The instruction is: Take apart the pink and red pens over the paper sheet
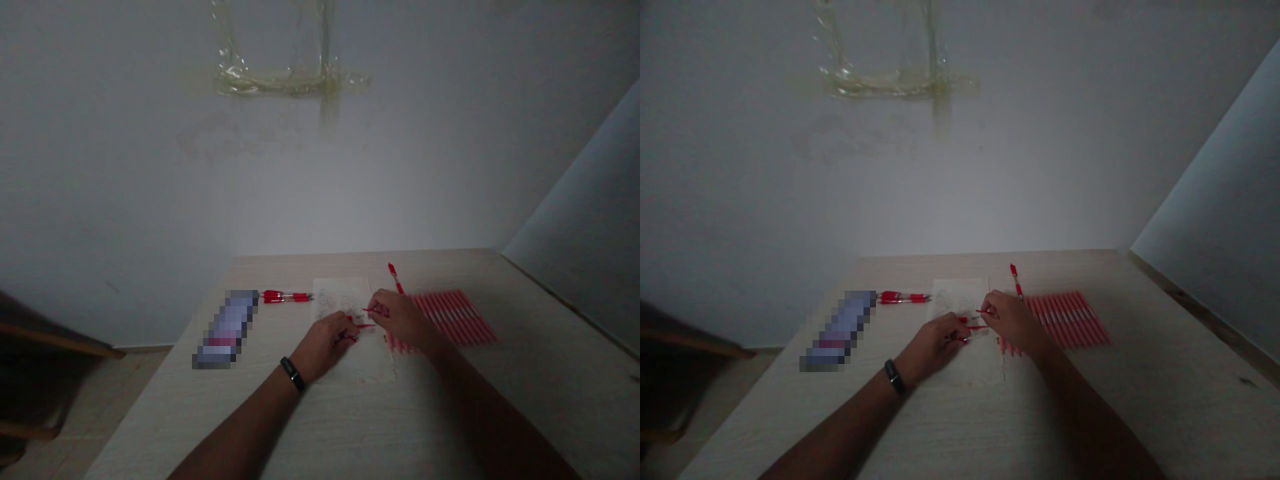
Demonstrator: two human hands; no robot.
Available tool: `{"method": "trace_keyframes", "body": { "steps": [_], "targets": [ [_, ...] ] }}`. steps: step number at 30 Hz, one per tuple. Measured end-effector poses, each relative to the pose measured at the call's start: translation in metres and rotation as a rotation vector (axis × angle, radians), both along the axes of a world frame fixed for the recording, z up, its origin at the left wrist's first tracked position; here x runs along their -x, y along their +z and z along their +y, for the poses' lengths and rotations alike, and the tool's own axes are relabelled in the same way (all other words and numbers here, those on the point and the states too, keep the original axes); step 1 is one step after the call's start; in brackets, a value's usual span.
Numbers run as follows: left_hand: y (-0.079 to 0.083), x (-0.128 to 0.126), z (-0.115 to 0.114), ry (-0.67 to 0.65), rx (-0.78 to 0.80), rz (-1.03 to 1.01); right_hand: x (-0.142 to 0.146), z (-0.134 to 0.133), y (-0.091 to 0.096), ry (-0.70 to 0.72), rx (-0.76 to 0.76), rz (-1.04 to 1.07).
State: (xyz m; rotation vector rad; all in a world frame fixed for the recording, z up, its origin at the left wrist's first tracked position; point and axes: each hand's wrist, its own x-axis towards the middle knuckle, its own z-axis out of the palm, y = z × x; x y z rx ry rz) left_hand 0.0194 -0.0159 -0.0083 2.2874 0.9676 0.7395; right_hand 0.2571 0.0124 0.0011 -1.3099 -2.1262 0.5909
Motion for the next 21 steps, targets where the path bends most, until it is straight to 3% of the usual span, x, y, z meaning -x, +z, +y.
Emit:
{"method": "trace_keyframes", "body": {
  "steps": [5, 21],
  "targets": [
    [-0.0049, -0.0088, -0.0022, -0.022, -0.012, 0.012, 0.0004, -0.0016, 0.0002, 0.076, 0.008, 0.000],
    [-0.0094, -0.0105, -0.0005, -0.011, 0.011, 0.020, 0.0023, -0.0055, 0.0035, 0.110, 0.108, -0.013]
  ]
}}
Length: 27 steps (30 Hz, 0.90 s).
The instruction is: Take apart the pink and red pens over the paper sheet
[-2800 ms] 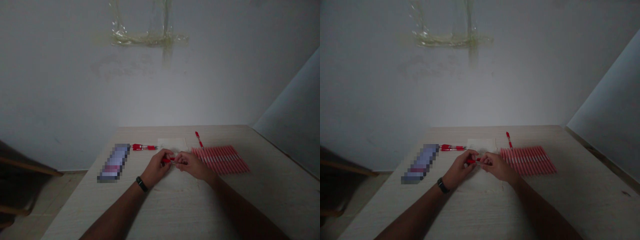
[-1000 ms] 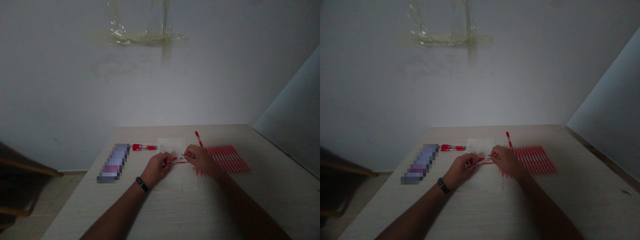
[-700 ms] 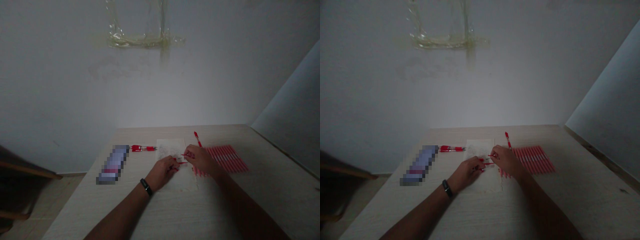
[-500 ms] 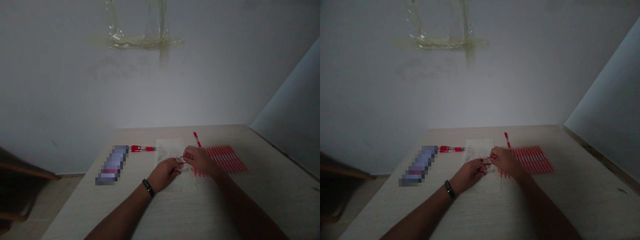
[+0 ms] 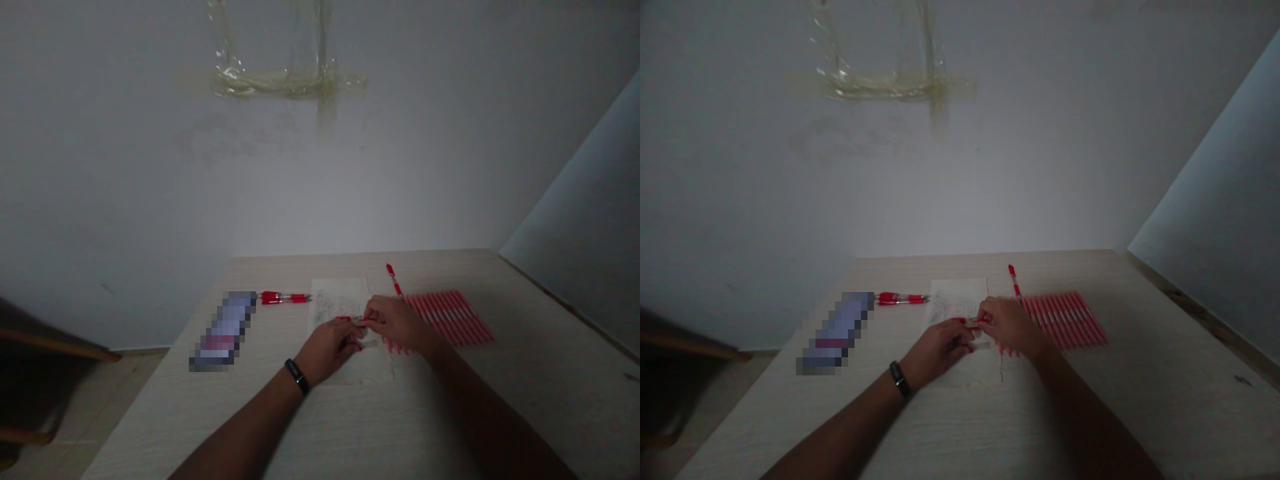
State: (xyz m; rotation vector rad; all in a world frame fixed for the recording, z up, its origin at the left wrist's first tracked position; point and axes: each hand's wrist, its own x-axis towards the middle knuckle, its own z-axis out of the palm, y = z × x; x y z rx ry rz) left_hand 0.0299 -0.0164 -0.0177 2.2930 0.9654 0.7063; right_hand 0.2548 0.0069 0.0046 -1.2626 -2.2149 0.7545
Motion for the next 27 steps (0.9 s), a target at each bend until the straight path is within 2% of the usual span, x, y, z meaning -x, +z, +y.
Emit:
{"method": "trace_keyframes", "body": {
  "steps": [7, 12, 20, 27],
  "targets": [
    [0.005, 0.001, 0.001, 0.092, -0.023, 0.022, 0.003, -0.004, 0.003, -0.007, -0.006, -0.067],
    [0.006, 0.002, 0.002, 0.218, -0.019, 0.005, 0.012, -0.006, 0.006, 0.040, -0.150, -0.165],
    [0.007, 0.004, 0.004, 0.243, -0.035, 0.031, 0.028, -0.011, -0.008, 0.064, -0.166, -0.133],
    [0.007, 0.004, 0.005, 0.254, -0.025, 0.055, 0.027, -0.010, -0.007, 0.057, -0.122, -0.023]
  ]
}}
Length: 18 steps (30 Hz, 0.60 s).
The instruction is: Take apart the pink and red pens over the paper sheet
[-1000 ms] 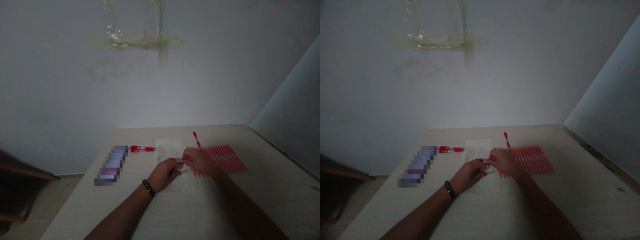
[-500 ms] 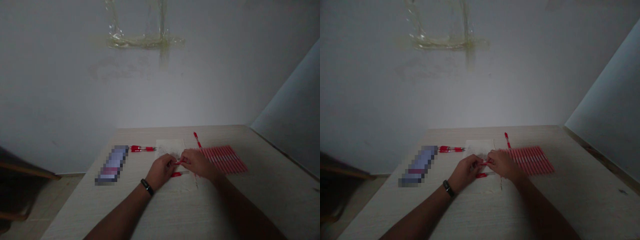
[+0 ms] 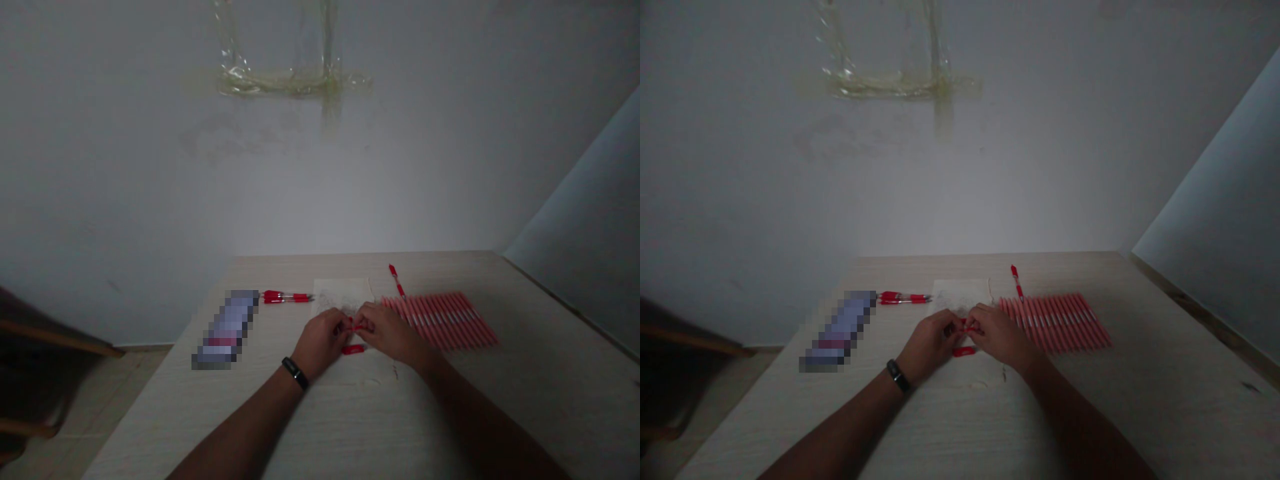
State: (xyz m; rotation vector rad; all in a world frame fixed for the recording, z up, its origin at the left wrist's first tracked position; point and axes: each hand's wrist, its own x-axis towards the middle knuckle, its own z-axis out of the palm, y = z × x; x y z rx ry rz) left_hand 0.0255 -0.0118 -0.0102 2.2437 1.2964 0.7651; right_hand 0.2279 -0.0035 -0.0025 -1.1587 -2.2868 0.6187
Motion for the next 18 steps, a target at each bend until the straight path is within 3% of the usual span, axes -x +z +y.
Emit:
{"method": "trace_keyframes", "body": {
  "steps": [18],
  "targets": [
    [-0.0042, 0.0003, 0.0000, -0.038, 0.003, 0.005, 0.0020, -0.0015, 0.0015, -0.009, 0.033, -0.054]
  ]
}}
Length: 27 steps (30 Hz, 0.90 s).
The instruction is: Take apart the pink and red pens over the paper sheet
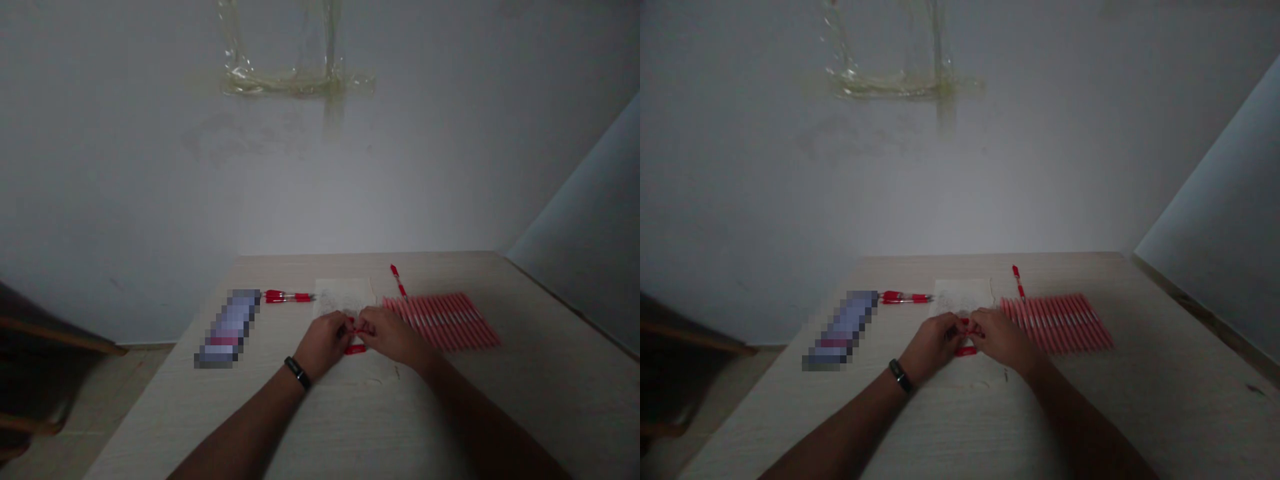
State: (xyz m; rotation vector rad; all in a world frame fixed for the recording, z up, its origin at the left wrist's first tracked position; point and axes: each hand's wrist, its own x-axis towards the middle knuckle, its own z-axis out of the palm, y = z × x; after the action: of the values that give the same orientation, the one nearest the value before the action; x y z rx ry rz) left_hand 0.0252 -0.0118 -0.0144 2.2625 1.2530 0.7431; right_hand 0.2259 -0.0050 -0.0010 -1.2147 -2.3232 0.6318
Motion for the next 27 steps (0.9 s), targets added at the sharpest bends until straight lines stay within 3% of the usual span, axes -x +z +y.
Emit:
{"method": "trace_keyframes", "body": {
  "steps": [5, 10, 12, 20, 27],
  "targets": [
    [0.000, 0.001, 0.000, 0.031, -0.027, 0.040, -0.014, 0.005, 0.005, -0.037, 0.033, -0.073],
    [0.001, 0.003, 0.000, 0.053, -0.008, 0.090, -0.029, 0.006, 0.008, -0.068, 0.312, -0.083],
    [0.002, 0.004, 0.000, 0.055, 0.003, 0.098, -0.032, 0.006, 0.007, -0.057, 0.347, -0.056],
    [0.000, 0.005, 0.000, 0.038, 0.027, 0.088, -0.037, 0.009, -0.006, -0.049, 0.306, -0.010],
    [0.002, 0.005, -0.002, 0.050, 0.043, 0.090, -0.036, 0.014, -0.001, 0.006, 0.125, -0.056]
  ]
}}
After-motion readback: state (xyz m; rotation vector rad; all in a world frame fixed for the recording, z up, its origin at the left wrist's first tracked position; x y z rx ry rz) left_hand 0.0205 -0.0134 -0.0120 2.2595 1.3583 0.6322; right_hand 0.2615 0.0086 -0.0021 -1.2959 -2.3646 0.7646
